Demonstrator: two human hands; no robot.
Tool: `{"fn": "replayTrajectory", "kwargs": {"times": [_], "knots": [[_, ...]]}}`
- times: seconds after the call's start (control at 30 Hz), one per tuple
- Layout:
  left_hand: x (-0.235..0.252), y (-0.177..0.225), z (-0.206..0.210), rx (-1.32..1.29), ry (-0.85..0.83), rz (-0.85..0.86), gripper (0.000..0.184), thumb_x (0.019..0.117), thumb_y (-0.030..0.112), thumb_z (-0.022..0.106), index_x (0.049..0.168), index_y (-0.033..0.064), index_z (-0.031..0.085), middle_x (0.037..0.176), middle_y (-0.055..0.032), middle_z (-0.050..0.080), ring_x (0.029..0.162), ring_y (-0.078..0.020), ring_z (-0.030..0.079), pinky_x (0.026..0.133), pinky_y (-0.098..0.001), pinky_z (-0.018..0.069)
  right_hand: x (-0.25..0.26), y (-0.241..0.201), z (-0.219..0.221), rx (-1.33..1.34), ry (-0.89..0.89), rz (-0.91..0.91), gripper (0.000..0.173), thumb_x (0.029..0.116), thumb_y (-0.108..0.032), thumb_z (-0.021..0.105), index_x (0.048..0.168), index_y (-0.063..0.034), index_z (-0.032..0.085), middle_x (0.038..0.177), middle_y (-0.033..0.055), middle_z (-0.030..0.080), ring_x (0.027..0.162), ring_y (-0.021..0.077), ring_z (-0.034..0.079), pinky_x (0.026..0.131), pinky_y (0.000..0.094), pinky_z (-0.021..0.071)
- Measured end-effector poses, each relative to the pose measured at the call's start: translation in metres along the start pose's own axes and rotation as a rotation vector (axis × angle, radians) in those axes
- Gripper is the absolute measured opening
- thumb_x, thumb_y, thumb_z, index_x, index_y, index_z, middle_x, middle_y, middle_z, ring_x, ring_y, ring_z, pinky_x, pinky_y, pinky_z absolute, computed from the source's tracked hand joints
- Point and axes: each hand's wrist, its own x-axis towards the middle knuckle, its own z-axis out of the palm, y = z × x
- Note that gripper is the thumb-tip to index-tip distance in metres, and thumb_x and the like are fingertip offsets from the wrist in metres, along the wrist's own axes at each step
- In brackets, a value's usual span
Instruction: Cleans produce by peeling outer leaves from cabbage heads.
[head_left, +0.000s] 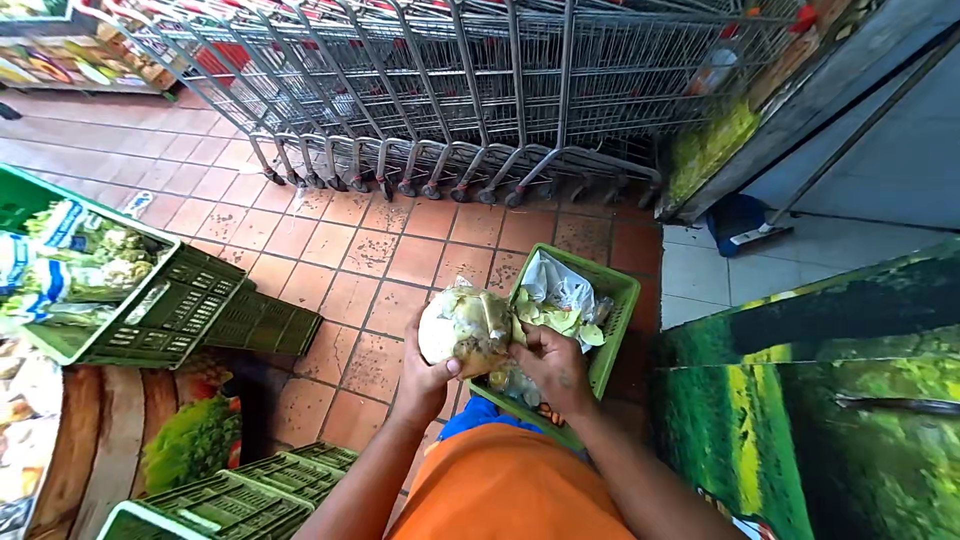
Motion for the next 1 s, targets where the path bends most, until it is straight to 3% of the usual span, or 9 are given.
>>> {"fn": "replayTrajectory", "kwargs": {"times": [0.1, 0.23, 0.33, 0.4, 0.53, 0.67, 0.77, 0.83, 1.0], "knots": [[0.005, -0.001, -0.004, -0.081, 0.006, -0.084, 0.114, 0.0618, 0.064, 0.089, 0.153, 0.0268, 0.033, 0.130, -0.0084, 0.064, 0.110, -0.0242, 0.068, 0.088, -0.0457, 0.0608, 0.001, 0.011, -0.006, 0.351, -0.053, 0.140, 0.012, 0.0905, -0.016, 0.074, 0.085, -0.0059, 0.069, 0.083, 0.0074, 0.070, 0.070, 0.0173, 0.067, 0.069, 0.0368, 0.0616], [0.004, 0.000, 0.002, -0.319, 0.105, -0.243, 0.091, 0.0627, 0.070, 0.084, 0.135, 0.0233, 0.056, 0.120, -0.0091, 0.070, 0.107, -0.0247, 0.070, 0.088, -0.0477, 0.0602, -0.002, 0.011, -0.004, 0.725, -0.063, 0.253, 0.012, 0.0877, -0.011, 0.075, 0.081, -0.0077, 0.065, 0.081, 0.0078, 0.067, 0.073, 0.0186, 0.069, 0.075, 0.0440, 0.0627], [0.008, -0.002, 0.005, -0.479, 0.167, -0.339, 0.087, 0.0700, 0.081, 0.070, 0.134, 0.0233, 0.060, 0.121, -0.0146, 0.069, 0.104, -0.0317, 0.070, 0.080, -0.0529, 0.0608, -0.004, 0.009, -0.002, 0.871, -0.058, 0.278, 0.013, 0.0870, -0.009, 0.075, 0.079, -0.0083, 0.065, 0.080, 0.0085, 0.069, 0.075, 0.0193, 0.070, 0.078, 0.0458, 0.0626], [0.012, -0.002, 0.008, -0.546, 0.217, -0.369, 0.085, 0.0780, 0.087, 0.053, 0.136, 0.0246, 0.059, 0.124, -0.0153, 0.068, 0.106, -0.0339, 0.069, 0.080, -0.0551, 0.0595, -0.008, 0.012, 0.000, 0.865, -0.065, 0.244, 0.014, 0.0870, -0.010, 0.077, 0.079, -0.0072, 0.065, 0.082, 0.0099, 0.070, 0.077, 0.0204, 0.071, 0.080, 0.0464, 0.0627], [0.025, -0.001, 0.011, -0.639, 0.286, -0.332, 0.091, 0.0806, 0.092, 0.036, 0.140, 0.0261, 0.056, 0.133, -0.0140, 0.064, 0.117, -0.0345, 0.064, 0.090, -0.0596, 0.0552, -0.020, 0.016, 0.004, 0.708, -0.075, 0.116, 0.012, 0.0906, -0.011, 0.075, 0.085, -0.0010, 0.069, 0.093, 0.0161, 0.072, 0.085, 0.0259, 0.074, 0.084, 0.0469, 0.0636], [0.041, 0.001, 0.024, -0.655, 0.386, -0.247, 0.084, 0.0864, 0.086, 0.039, 0.144, 0.0264, 0.051, 0.139, -0.0103, 0.060, 0.127, -0.0321, 0.059, 0.100, -0.0607, 0.0502, -0.018, 0.010, 0.012, 0.531, 0.000, 0.053, 0.021, 0.0911, -0.012, 0.075, 0.076, -0.0014, 0.065, 0.097, 0.0164, 0.071, 0.086, 0.0253, 0.072, 0.079, 0.0419, 0.0637], [0.059, -0.003, 0.035, -0.619, 0.419, -0.226, 0.079, 0.0901, 0.083, 0.037, 0.143, 0.0260, 0.051, 0.136, -0.0089, 0.062, 0.125, -0.0299, 0.060, 0.098, -0.0585, 0.0519, -0.014, 0.006, 0.018, 0.366, 0.052, 0.045, 0.018, 0.0911, -0.015, 0.074, 0.077, -0.0048, 0.070, 0.124, 0.0106, 0.072, 0.101, 0.0203, 0.072, 0.083, 0.0356, 0.0630], [0.073, -0.009, 0.041, -0.609, 0.454, -0.229, 0.075, 0.0935, 0.079, 0.037, 0.142, 0.0234, 0.051, 0.133, -0.0114, 0.064, 0.122, -0.0310, 0.062, 0.095, -0.0593, 0.0527, -0.011, 0.010, 0.020, 0.333, 0.081, 0.051, 0.017, 0.0923, -0.013, 0.071, 0.077, -0.0050, 0.070, 0.135, 0.0082, 0.068, 0.108, 0.0204, 0.071, 0.088, 0.0367, 0.0624], [0.092, -0.025, 0.052, -0.531, 0.482, -0.300, 0.071, 0.0947, 0.075, 0.041, 0.142, 0.0233, 0.052, 0.132, -0.0113, 0.065, 0.119, -0.0312, 0.063, 0.093, -0.0582, 0.0540, -0.005, 0.023, 0.019, 0.332, 0.150, 0.085, 0.018, 0.0942, -0.006, 0.065, 0.076, -0.0035, 0.067, 0.139, 0.0084, 0.065, 0.104, 0.0249, 0.073, 0.088, 0.0429, 0.0635]]}}
